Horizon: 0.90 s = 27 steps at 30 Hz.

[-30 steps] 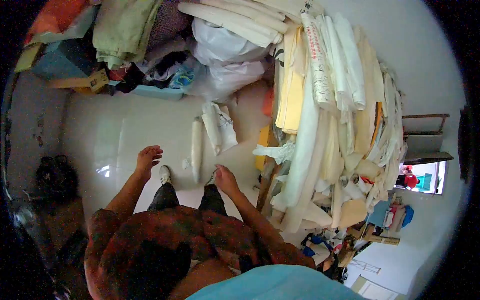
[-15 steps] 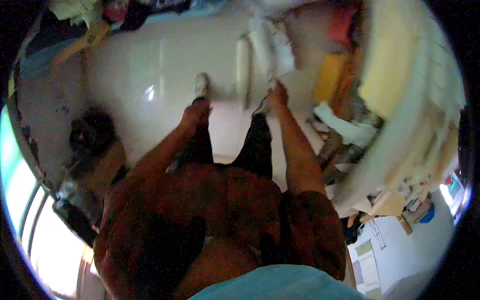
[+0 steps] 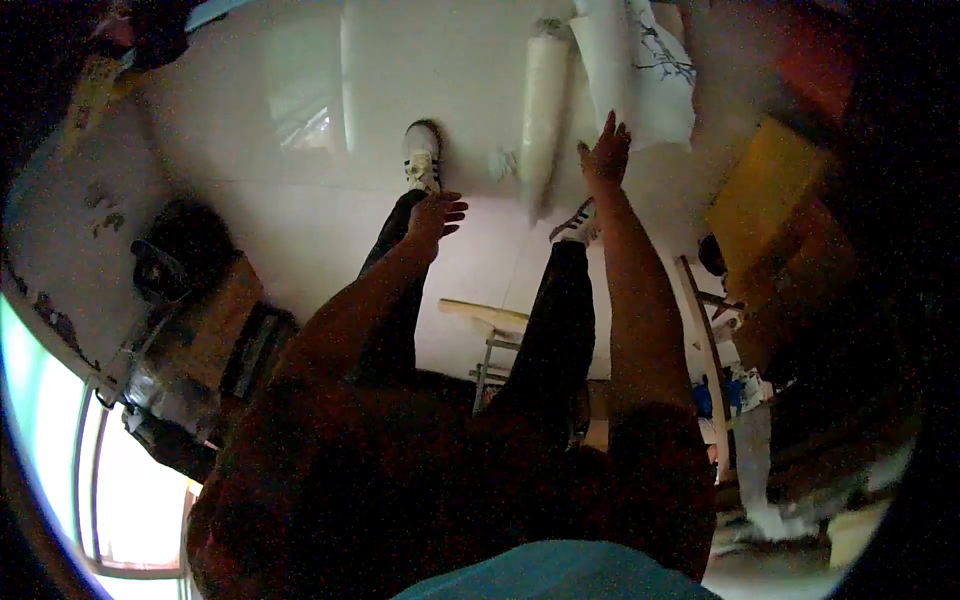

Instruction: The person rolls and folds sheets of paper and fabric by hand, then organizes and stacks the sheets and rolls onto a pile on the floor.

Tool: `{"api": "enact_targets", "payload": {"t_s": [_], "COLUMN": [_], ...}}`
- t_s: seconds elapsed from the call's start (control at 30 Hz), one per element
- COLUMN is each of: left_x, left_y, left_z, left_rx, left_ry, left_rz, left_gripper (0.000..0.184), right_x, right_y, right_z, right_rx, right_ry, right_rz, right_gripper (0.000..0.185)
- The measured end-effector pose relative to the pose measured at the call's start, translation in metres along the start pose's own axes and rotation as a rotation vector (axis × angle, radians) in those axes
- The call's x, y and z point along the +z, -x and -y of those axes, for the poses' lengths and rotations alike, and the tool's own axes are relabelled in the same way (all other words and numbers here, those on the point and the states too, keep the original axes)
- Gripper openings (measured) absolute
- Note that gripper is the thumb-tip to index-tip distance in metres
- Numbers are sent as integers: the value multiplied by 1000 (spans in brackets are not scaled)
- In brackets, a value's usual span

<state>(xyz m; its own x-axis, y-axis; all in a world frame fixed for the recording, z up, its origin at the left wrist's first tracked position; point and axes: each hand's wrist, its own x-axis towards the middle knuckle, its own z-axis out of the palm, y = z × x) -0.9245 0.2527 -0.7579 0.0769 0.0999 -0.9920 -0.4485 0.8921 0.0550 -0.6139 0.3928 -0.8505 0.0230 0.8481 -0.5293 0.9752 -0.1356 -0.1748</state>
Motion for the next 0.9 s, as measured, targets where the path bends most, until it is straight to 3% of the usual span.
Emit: {"api": "enact_targets", "payload": {"t_s": [0.2, 0.3, 0.4, 0.5, 0.6, 0.7, 0.8, 0.83, 0.9], "left_x": [39, 49, 61, 64, 65, 74, 83, 85, 93], "left_y": [-63, -95, -106, -138, -168, -187, -200, -205, -216], "left_z": [15, 19, 11, 8, 6, 0, -4, -5, -6], "left_rx": [48, 69, 60, 20, 10, 28, 82, 107, 111], "left_ry": [-40, -101, -128, -158, -158, -172, -195, -201, -241], "left_rz": [63, 69, 59, 50, 63, 40, 50, 61, 40], "left_gripper": [25, 26, 26, 25, 25, 26, 26, 26, 26], "right_x": [44, 64, 95, 103, 71, 121, 97, 96, 93], "right_y": [-103, -131, -152, -167, -160, -185, -178, -177, -186], "right_z": [-4, -5, -26, -50, -50, -112, -125, -124, -122], "right_rx": [-108, -68, -77, -95, 63, 80, 305, 246, 289], "right_ry": [102, 6, -42, -109, -298, -440, -1135, -1304, -943], "right_rz": [-222, -202, -405, -414, -166, -11, 160, 107, -111], "right_gripper": [103, 103, 89, 70, 57, 57, 61, 64, 61]}}
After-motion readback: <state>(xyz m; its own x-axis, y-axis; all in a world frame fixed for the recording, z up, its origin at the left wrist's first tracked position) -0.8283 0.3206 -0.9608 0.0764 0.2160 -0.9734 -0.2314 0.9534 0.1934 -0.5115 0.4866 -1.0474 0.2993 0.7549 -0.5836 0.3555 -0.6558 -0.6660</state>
